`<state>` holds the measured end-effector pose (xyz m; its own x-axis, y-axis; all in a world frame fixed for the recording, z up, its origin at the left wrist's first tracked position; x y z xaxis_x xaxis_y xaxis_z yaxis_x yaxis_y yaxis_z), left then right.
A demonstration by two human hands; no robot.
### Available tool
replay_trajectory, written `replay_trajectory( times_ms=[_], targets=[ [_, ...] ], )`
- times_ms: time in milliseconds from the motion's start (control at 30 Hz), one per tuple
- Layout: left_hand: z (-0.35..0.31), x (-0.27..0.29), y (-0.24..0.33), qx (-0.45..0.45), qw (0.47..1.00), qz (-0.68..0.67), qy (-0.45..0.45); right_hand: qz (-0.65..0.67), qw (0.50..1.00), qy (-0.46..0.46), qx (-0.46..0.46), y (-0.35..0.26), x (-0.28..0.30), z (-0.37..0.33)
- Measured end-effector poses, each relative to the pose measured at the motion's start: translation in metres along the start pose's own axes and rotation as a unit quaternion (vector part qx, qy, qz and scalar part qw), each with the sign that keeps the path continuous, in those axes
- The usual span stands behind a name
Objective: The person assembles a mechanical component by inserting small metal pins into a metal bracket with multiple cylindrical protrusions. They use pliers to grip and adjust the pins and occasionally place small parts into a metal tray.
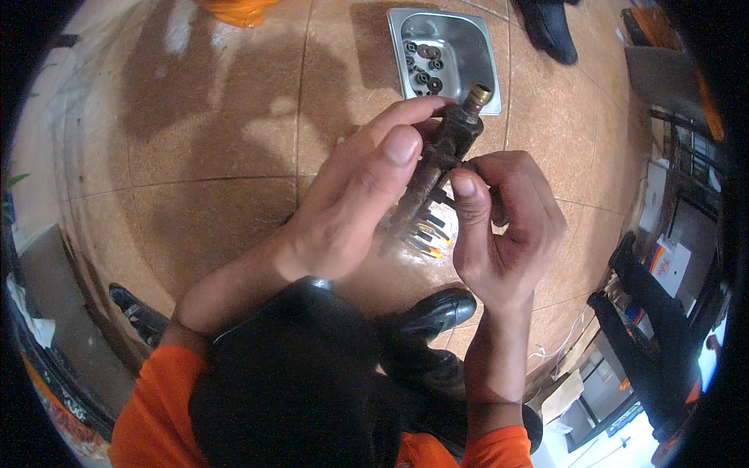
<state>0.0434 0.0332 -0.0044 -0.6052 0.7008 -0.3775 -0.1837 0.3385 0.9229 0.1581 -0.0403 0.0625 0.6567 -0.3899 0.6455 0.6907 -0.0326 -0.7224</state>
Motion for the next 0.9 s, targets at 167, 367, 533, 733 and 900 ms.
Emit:
replay_trajectory(
  times_ms=[167, 367, 533, 733, 900],
  targets=[
    [-0.001, -0.003, 0.001, -0.014, 1.0, -0.027, 0.003, 0.028, 0.999, 0.034, 0.003, -0.004, 0.003, 0.002],
    [-0.001, -0.003, -0.002, -0.035, 0.999, -0.025, -0.015, 0.071, 0.997, 0.023, 0.012, -0.001, 0.007, 0.002],
    [-0.004, -0.003, -0.001, -0.029, 0.999, -0.032, -0.008, 0.052, 0.998, -0.01, -0.043, 0.008, 0.0, -0.005],
    [-0.004, -0.005, 0.0, -0.04, 0.999, -0.003, -0.02, 0.024, 1.0, -0.014, 0.0, 0.0, 0.005, -0.004],
    [-0.004, -0.005, -0.006, -0.058, 0.998, 0.009, -0.021, -0.015, 0.998, -0.03, -0.052, 0.006, 0.001, -0.006]
  ],
)
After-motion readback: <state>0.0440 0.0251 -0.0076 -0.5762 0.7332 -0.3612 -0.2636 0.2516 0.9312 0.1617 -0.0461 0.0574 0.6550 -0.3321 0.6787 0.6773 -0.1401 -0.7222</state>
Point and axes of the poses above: each hand's wrist, its own z-axis towards the middle knuckle, its own x-axis out of the back of the hand, y = z × x, the point moved 6 cm from there along z, towards the middle knuckle, and after that the axes turned 8 degrees about z, right-handed, at the moved point
